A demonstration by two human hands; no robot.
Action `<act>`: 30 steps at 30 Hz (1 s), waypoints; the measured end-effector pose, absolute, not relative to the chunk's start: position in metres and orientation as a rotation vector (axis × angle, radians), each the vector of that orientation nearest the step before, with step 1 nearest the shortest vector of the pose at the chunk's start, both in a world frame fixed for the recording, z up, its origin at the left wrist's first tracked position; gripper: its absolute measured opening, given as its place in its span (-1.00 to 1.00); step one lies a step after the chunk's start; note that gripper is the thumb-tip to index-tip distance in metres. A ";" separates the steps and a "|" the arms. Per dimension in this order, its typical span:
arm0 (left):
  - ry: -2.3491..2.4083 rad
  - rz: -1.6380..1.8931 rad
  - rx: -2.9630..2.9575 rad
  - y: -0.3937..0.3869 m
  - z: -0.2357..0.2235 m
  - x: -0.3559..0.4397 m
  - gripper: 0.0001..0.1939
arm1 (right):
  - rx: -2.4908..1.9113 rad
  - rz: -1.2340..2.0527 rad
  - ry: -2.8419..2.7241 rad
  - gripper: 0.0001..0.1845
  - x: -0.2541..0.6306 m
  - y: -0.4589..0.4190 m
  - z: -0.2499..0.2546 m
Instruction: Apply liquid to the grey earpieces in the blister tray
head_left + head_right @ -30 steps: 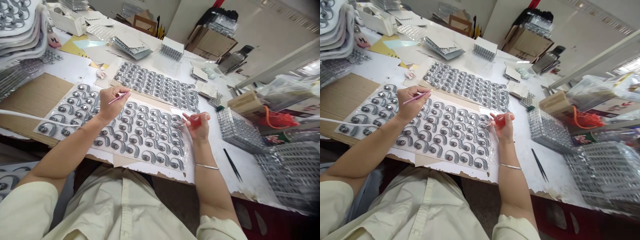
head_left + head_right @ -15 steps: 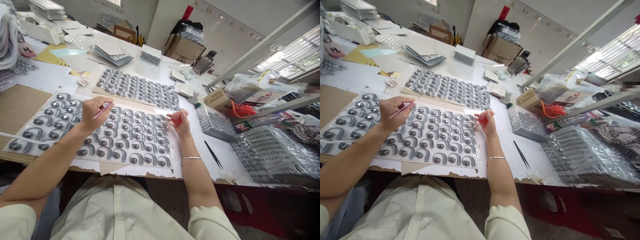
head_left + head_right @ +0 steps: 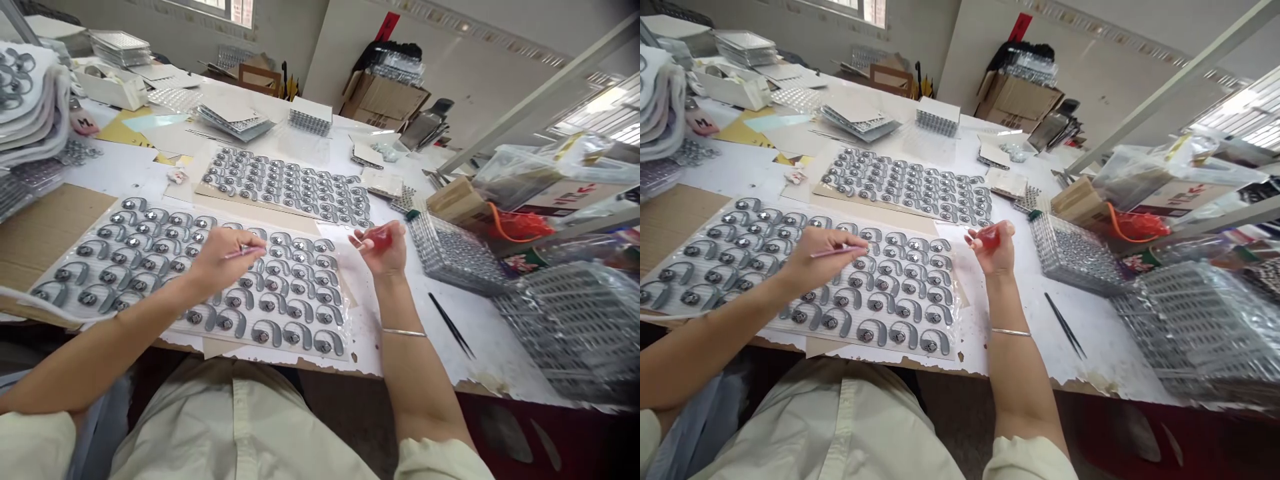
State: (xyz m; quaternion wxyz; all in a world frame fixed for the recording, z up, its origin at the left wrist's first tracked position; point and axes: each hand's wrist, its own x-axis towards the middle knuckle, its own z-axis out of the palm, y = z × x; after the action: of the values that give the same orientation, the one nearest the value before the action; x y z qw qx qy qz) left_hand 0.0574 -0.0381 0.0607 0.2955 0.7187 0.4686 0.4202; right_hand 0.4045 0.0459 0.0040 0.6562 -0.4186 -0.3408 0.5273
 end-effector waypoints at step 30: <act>0.921 0.949 2.879 -0.051 0.006 0.072 -0.81 | -0.941 0.602 -1.543 -0.74 0.265 -0.001 0.007</act>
State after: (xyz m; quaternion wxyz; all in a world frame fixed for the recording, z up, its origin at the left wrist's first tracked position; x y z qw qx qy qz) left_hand 0.0717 -0.0509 0.0056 -0.0135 0.9087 0.2907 0.2994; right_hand 0.2649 -0.0011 0.0068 0.5798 -0.4025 -0.6600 0.2575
